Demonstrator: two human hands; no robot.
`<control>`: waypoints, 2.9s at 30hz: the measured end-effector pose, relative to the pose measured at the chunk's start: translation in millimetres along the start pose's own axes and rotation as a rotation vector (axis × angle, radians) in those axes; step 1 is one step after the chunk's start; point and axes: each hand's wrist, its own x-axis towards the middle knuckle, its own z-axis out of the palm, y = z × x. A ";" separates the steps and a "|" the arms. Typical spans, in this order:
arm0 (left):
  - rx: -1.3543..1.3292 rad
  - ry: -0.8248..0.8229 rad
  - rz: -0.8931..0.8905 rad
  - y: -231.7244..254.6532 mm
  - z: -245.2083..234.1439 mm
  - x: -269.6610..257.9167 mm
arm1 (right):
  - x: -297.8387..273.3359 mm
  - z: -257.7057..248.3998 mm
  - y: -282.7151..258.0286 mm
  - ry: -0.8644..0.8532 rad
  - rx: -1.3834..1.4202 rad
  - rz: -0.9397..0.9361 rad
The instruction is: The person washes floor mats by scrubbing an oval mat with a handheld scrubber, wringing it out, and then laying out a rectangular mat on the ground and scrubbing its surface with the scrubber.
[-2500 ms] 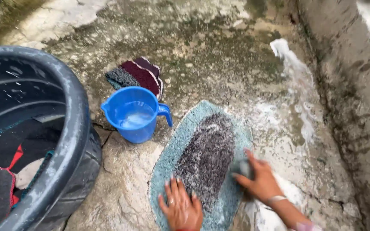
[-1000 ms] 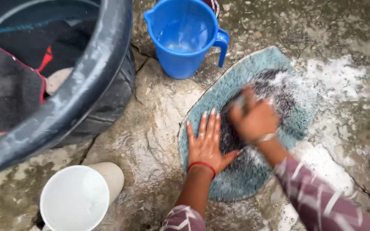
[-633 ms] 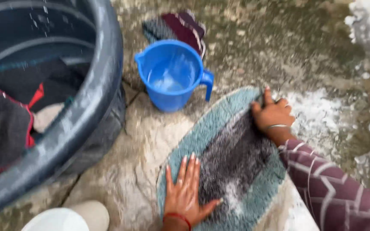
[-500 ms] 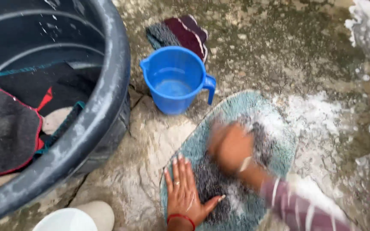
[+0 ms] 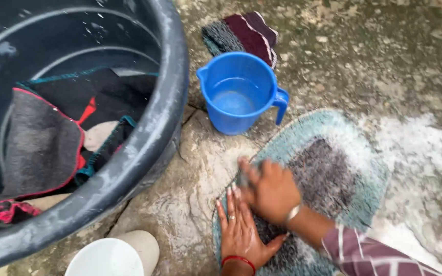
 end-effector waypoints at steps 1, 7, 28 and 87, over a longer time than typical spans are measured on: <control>0.006 -0.002 -0.002 -2.9 1.9 2.3 | 7.8 2.9 14.5 0.001 0.006 0.001; -0.047 0.453 0.163 -12.7 30.6 10.4 | 67.9 -16.4 87.4 0.167 0.173 0.296; 0.155 -0.111 -0.018 4.4 -17.6 1.6 | -59.6 -29.3 23.5 0.185 0.405 -0.051; 0.134 -0.161 0.150 111.7 -35.3 53.6 | -80.6 -5.0 184.3 0.211 0.912 0.598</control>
